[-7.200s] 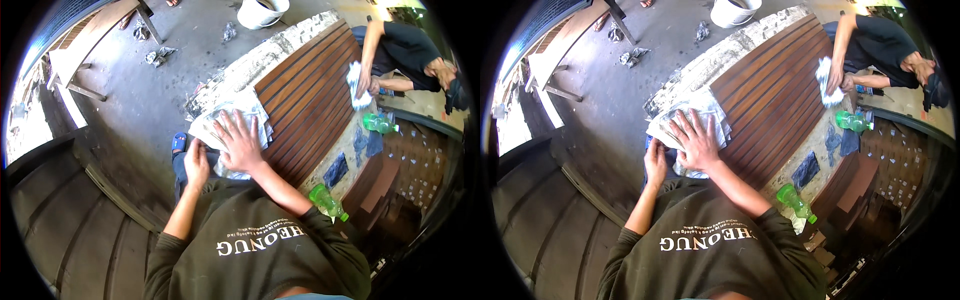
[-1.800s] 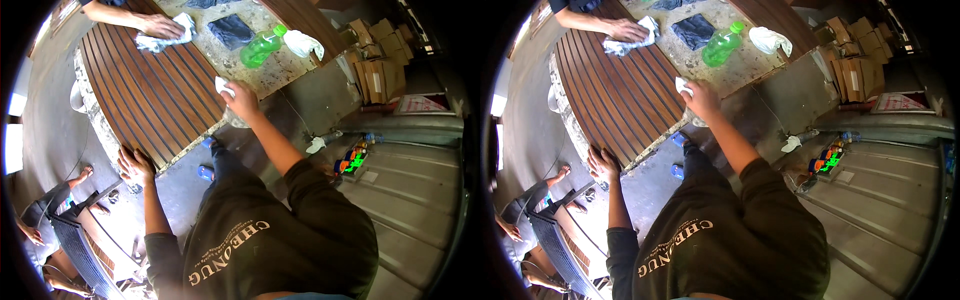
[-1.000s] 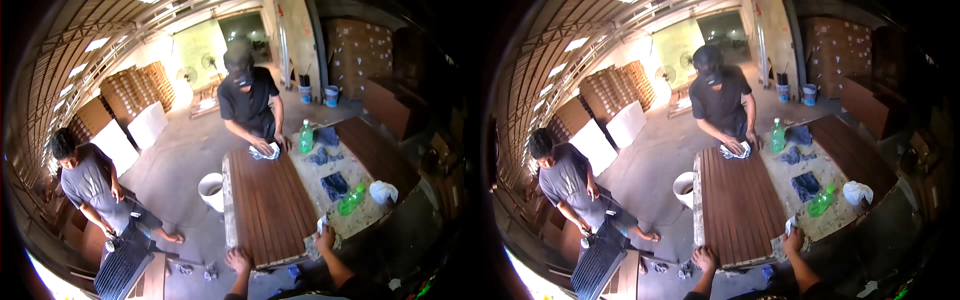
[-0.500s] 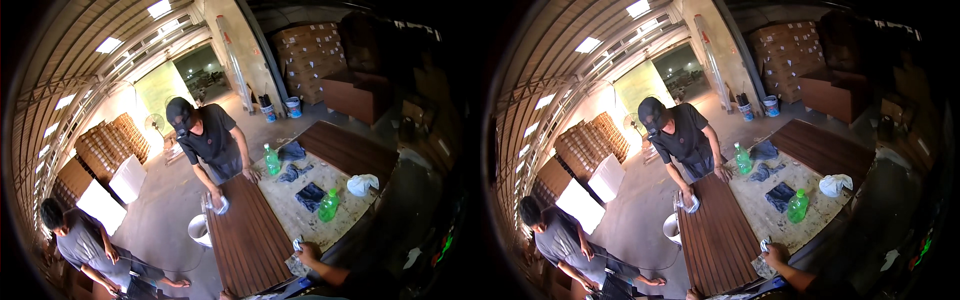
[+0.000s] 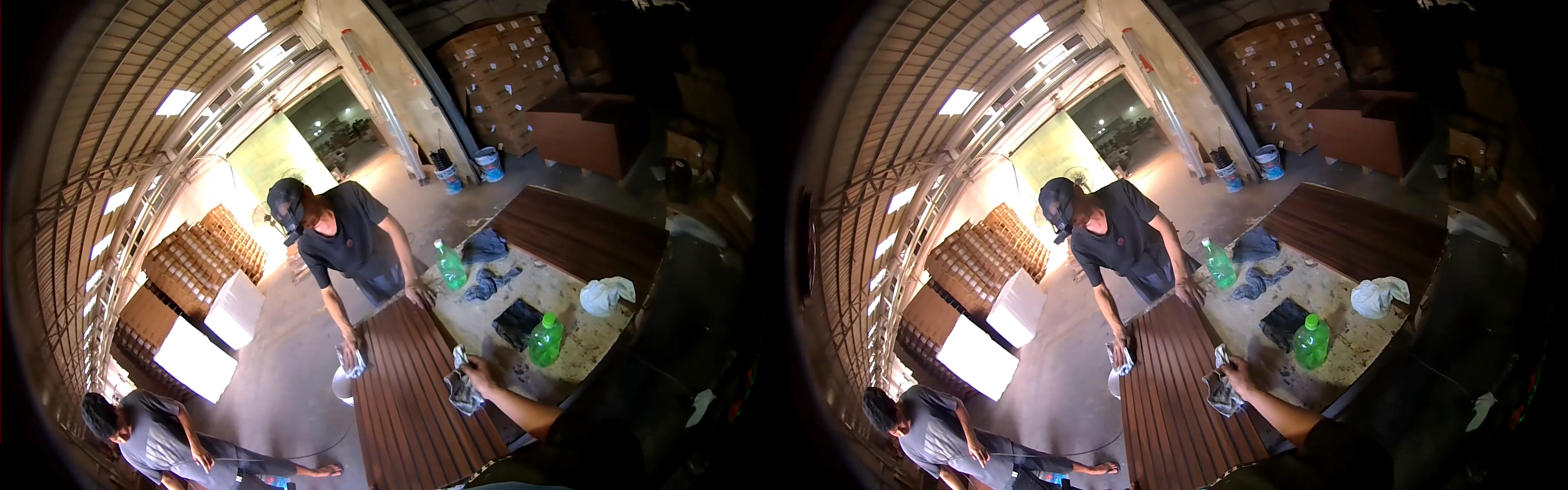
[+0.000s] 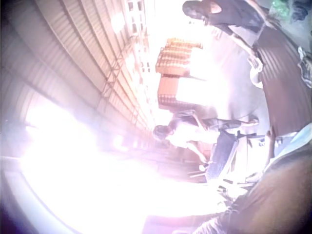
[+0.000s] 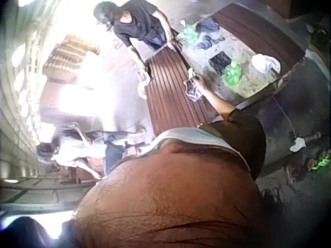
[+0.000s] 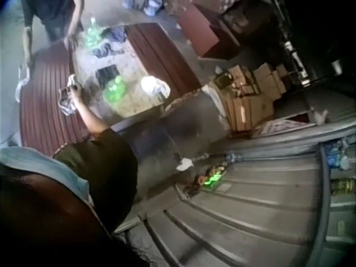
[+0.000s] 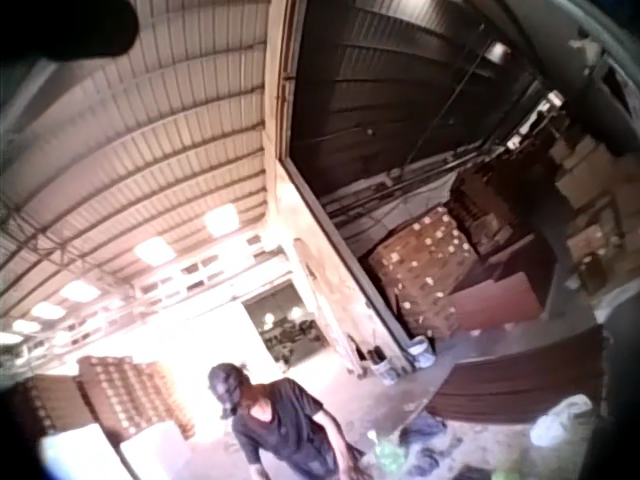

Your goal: The person wipes down wooden panels with cloths by hand, turning the panels and wiping their surfaces with rags.

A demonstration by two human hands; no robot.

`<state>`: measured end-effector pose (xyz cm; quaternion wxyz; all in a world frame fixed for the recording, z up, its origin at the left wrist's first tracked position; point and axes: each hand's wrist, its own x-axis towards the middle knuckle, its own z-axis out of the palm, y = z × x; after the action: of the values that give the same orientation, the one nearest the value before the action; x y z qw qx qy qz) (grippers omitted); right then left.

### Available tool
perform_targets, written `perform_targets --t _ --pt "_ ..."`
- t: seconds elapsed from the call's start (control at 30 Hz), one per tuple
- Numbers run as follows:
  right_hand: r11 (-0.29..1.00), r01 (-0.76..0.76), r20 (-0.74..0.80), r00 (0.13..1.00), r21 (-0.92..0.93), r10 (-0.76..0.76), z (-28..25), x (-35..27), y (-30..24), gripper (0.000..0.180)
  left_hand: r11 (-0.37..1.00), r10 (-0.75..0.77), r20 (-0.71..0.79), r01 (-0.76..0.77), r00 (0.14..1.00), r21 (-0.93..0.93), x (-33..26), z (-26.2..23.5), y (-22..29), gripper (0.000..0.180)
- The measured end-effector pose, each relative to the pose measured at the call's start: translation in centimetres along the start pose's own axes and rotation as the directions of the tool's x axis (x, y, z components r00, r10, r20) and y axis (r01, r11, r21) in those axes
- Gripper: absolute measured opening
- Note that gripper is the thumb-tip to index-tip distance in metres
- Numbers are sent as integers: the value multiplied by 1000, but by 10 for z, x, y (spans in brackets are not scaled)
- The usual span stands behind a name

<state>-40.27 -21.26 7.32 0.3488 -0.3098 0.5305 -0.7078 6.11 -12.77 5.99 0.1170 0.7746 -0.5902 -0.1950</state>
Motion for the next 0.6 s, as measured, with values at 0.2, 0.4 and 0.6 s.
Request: perform_targets --t 0.2,0.4,0.6 --pt "950 -20 -40 999 -312 8 24 6 49 35 998 -57 -106 58 993 6 -9 2 -10 72" --pt "924 195 -42 974 -330 -220 2 -18 51 36 981 -101 -31 94 994 -171 -44 -31 35 61" --pt "892 54 12 998 -448 -55 -5 -44 26 38 919 133 -518 -301 845 -254 -36 -69 48 29"
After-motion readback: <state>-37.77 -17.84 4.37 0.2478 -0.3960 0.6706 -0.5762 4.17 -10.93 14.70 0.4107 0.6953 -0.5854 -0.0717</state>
